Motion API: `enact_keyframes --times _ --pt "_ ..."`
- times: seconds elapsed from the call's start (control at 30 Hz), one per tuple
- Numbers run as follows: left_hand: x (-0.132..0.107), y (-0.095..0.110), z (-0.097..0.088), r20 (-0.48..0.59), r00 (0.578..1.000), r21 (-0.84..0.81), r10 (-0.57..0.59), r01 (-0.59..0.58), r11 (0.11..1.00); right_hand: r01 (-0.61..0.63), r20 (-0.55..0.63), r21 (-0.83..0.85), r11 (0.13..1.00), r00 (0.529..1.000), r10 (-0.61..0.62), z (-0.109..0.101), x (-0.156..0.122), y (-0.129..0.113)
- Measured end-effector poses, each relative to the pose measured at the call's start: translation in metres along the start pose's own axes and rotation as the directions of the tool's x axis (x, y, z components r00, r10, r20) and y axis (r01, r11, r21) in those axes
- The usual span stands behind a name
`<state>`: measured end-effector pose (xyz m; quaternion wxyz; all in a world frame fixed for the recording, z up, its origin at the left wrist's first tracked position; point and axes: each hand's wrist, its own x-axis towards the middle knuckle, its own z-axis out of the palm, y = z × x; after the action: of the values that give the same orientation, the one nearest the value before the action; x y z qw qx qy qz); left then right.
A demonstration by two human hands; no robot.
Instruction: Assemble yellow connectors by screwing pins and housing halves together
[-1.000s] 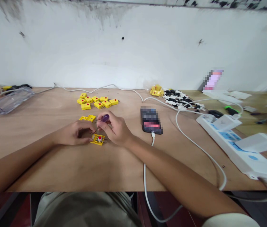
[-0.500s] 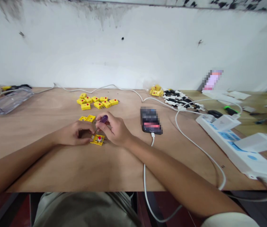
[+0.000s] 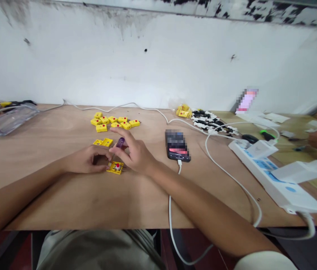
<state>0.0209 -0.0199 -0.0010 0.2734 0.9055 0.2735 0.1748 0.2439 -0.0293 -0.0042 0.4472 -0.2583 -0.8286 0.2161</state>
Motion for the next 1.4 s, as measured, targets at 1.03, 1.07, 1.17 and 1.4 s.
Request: enact_keyframes --times 1.03,1.07,1.17,1.4 --pt "-0.001 0.0 0.001 0.01 0.998 -0.012 -0.065 0.065 0.998 0.265 0.626 -0.387 0.883 0.778 0.041 -0.037 0.079 -0.064" --pt "-0.001 0.001 0.001 0.012 0.998 0.001 -0.065 0.065 0.998 0.273 0.631 -0.389 0.88 0.775 0.039 -0.038 0.08 -0.064" --pt "-0.001 0.001 0.0 0.007 0.998 0.043 -0.063 0.063 0.997 0.248 0.598 -0.463 0.851 0.796 0.093 -0.039 0.082 -0.063" --pt "-0.002 -0.003 0.003 -0.002 0.998 0.0 -0.07 0.07 0.998 0.222 0.615 -0.429 0.876 0.781 0.104 -0.03 0.076 -0.064"
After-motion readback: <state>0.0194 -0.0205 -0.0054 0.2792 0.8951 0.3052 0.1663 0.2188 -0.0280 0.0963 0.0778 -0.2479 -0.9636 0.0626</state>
